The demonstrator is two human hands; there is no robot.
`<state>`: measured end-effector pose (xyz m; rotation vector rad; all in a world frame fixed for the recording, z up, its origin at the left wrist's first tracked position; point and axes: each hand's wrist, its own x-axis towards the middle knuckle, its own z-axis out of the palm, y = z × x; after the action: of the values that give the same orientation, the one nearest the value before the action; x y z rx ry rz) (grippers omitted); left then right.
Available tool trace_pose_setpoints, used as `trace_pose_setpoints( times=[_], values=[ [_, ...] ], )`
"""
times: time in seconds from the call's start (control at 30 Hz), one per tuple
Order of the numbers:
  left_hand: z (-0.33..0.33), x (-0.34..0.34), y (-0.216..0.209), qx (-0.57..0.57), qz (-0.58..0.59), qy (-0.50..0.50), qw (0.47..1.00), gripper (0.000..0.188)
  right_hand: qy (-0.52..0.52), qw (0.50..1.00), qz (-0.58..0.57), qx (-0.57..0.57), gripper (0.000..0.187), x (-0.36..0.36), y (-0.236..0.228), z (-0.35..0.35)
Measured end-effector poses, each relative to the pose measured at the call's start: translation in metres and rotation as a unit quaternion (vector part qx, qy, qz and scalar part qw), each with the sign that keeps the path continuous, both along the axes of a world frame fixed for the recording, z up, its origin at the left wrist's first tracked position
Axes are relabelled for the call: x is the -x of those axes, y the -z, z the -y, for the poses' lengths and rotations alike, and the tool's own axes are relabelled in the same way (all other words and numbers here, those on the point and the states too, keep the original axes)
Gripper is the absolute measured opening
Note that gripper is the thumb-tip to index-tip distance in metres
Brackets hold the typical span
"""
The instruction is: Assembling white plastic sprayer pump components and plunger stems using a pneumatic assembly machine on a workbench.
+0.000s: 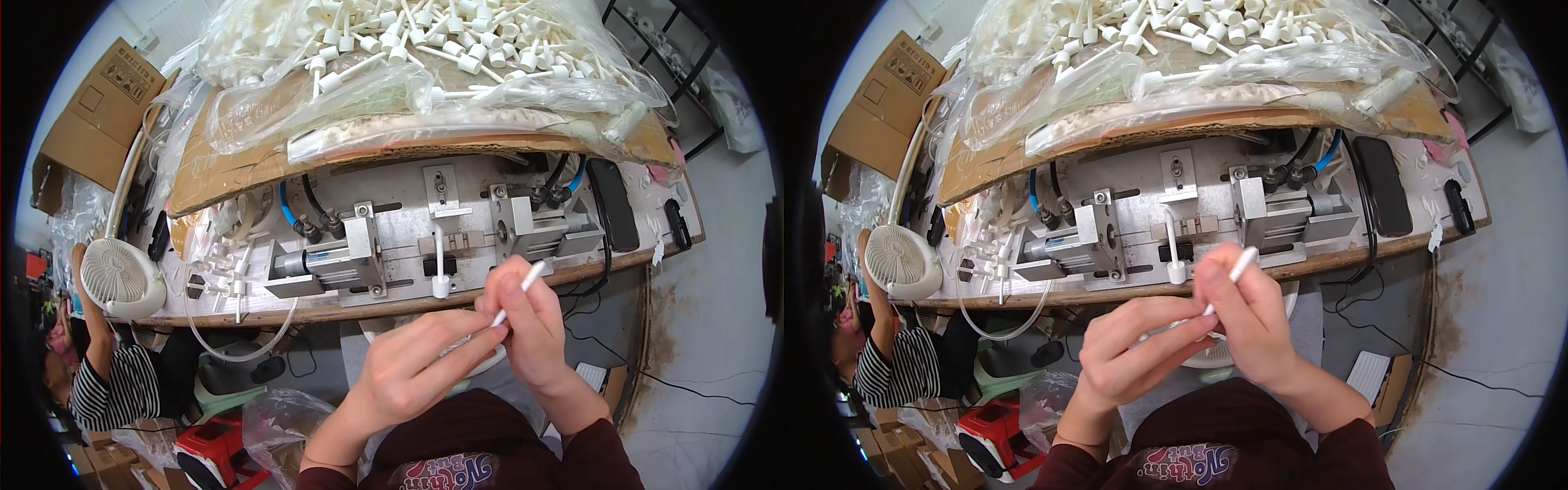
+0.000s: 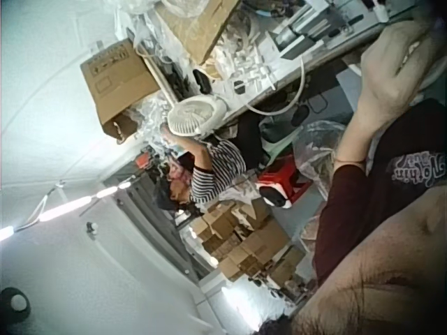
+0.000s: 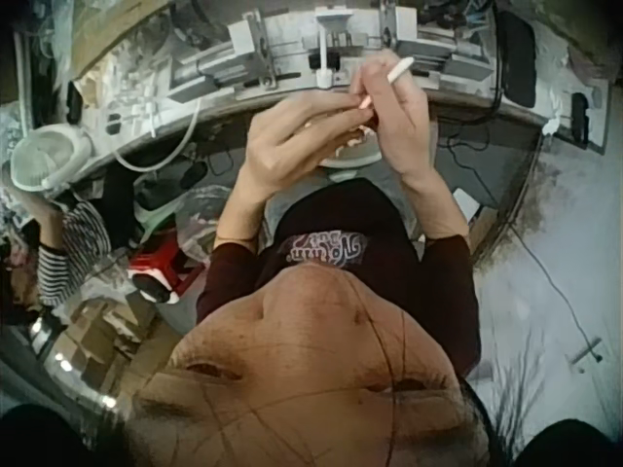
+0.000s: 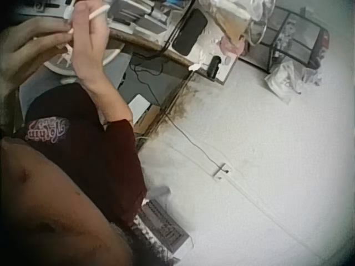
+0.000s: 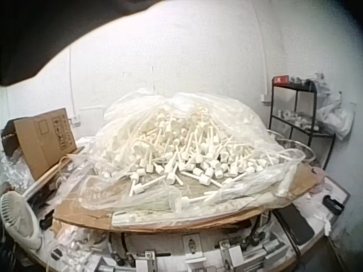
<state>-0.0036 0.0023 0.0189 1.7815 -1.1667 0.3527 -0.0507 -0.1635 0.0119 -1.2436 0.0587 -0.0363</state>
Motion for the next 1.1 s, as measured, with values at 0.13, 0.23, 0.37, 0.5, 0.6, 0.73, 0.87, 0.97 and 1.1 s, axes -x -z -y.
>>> trace_pose_setpoints(
  times=[0.13, 0.23, 0.37, 0.5, 0.6, 0.73, 0.87, 0.97, 1.1],
  values=[
    [-0.011, 0.008, -0.011, 0.013, -0.054, -0.086, 0.995, 0.035, -0.035, 0.998, 0.000, 0.047, 0.020, -0.036, -0.037, 0.001],
    [-0.013, 0.006, -0.004, -0.039, -0.081, -0.166, 0.982, 0.035, 0.118, 0.944, 0.165, 0.259, 0.022, -0.082, -0.049, 0.017],
    [0.001, 0.003, 0.020, -0.110, -0.030, -0.190, 0.975, 0.033, 0.204, 0.785, 0.322, 0.488, 0.023, -0.154, -0.067, 0.044],
    [0.006, 0.000, 0.030, -0.185, 0.002, -0.193, 0.964, 0.029, 0.049, 0.758, 0.122, 0.639, 0.035, -0.191, -0.075, 0.038],
    [0.008, -0.007, 0.035, -0.159, 0.006, -0.193, 0.968, 0.028, 0.037, 0.760, 0.109, 0.639, 0.040, -0.185, -0.077, 0.030],
    [0.009, -0.005, 0.036, -0.110, -0.030, -0.211, 0.971, 0.028, 0.093, 0.779, 0.239, 0.572, 0.037, -0.167, -0.065, 0.038],
    [0.004, -0.011, 0.034, -0.176, 0.056, -0.207, 0.961, 0.029, 0.120, 0.796, 0.304, 0.509, 0.028, -0.141, -0.065, 0.038],
    [0.002, -0.013, 0.027, -0.202, 0.058, -0.205, 0.956, 0.029, 0.126, 0.797, 0.314, 0.500, 0.025, -0.115, -0.071, 0.035],
    [0.004, -0.012, 0.026, -0.212, 0.047, -0.213, 0.953, 0.029, 0.055, 0.879, 0.244, 0.405, 0.034, -0.076, -0.060, 0.034]
  ],
)
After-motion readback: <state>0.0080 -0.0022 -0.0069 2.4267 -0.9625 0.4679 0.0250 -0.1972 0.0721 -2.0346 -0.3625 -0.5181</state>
